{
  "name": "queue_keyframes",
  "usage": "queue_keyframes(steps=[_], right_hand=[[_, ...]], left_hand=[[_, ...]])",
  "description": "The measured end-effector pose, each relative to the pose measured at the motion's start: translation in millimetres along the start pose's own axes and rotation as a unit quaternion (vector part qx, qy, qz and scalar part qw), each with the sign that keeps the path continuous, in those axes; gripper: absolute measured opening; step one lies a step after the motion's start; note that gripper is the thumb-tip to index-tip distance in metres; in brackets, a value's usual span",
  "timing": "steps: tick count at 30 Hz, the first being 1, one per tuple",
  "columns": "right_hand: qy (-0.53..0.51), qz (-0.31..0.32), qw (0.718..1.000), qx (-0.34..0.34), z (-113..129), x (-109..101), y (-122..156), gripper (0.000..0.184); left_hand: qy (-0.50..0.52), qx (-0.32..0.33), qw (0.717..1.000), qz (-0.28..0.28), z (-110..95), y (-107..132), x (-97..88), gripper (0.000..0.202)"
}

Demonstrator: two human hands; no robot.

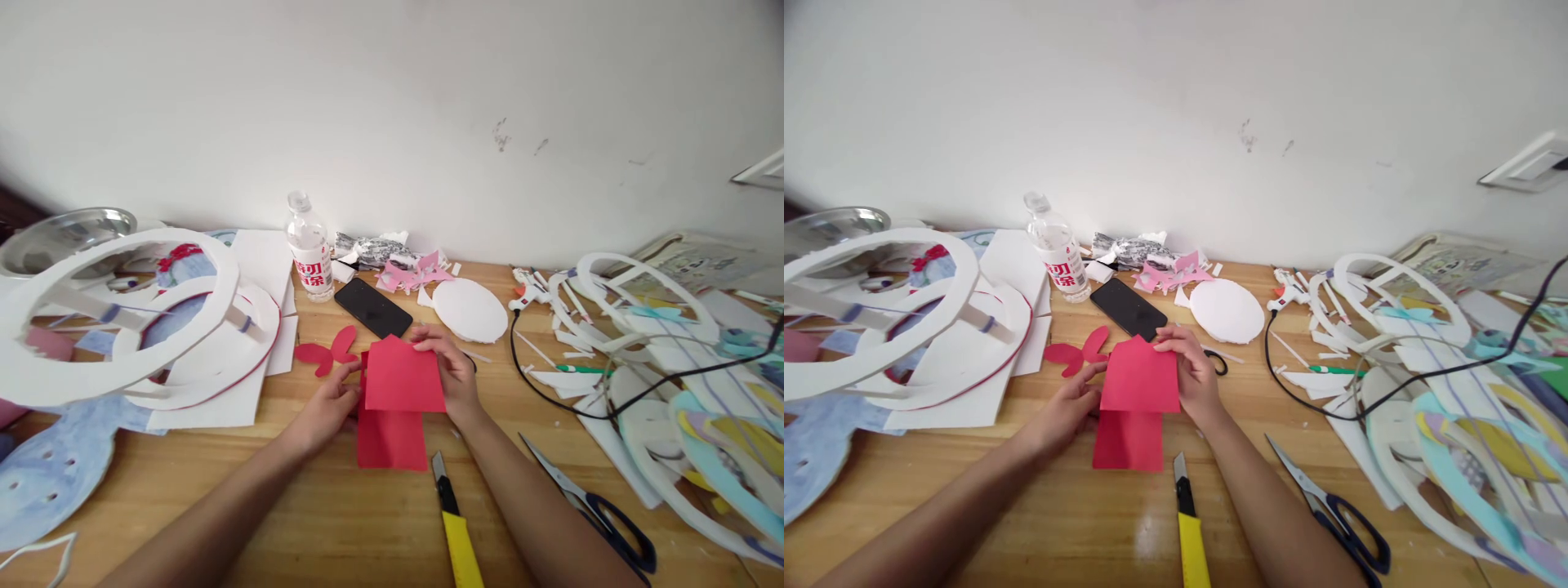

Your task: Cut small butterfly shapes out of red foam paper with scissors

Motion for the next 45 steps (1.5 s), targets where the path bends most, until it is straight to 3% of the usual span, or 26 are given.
queue_keyframes(steps=[3,7,14,17,20,24,27,30,33,36,42,45], right_hand=[[0.015,0.034,0.999,0.005,-0.6,5.4,2.8,0.022],[0.034,0.067,0.997,0.000,-5.5,7.3,6.0,0.022],[0.086,0.135,0.987,-0.023,0.6,11.5,7.6,0.032],[0.082,0.107,0.991,-0.018,1.5,11.6,8.7,0.029],[0.015,0.057,0.998,0.016,-4.3,11.8,11.5,0.035],[-0.079,0.137,0.980,0.124,-14.1,25.1,18.9,0.067],[-0.108,0.194,0.959,0.179,-11.3,32.8,23.2,0.051],[-0.036,0.190,0.966,0.174,-6.0,32.3,22.7,0.030],[0.034,0.187,0.970,0.154,-5.0,30.6,21.4,0.029],[0.020,0.192,0.970,0.149,-7.8,29.3,20.4,0.027],[-0.018,0.198,0.964,0.177,-15.8,26.4,19.6,0.027],[0.013,0.191,0.969,0.156,-15.2,25.3,18.1,0.027]], left_hand=[[0.052,-0.026,0.998,-0.022,-4.9,0.1,4.9,0.047],[0.117,-0.008,0.993,-0.001,-12.1,0.1,10.5,0.044],[0.106,0.038,0.994,-0.006,-11.1,-0.2,8.3,0.051],[0.081,0.055,0.994,-0.047,-12.0,-1.6,1.1,0.058],[0.079,0.084,0.990,-0.080,-15.4,-2.4,-5.1,0.056],[0.080,0.127,0.984,-0.100,-21.4,-0.8,-7.7,0.049],[0.062,0.150,0.980,-0.113,-26.1,2.0,-6.9,0.043],[0.033,0.165,0.978,-0.120,-29.9,4.6,-4.8,0.041],[0.022,0.144,0.985,-0.097,-28.8,4.3,-0.9,0.045],[-0.004,0.120,0.991,-0.066,-25.3,2.3,1.7,0.041],[-0.044,0.125,0.986,-0.103,-19.5,0.1,-5.2,0.035],[-0.061,0.106,0.987,-0.100,-16.3,-0.7,-5.1,0.039]])
Point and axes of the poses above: each hand's wrist, its own y-axis away from the middle knuckle, its own x-axis out of the palm, z = x × y, the point moved 4 cm from there along -y, towards the middle knuckle, and after that the axes turned 1 degree about z, right-handed, at the moved point
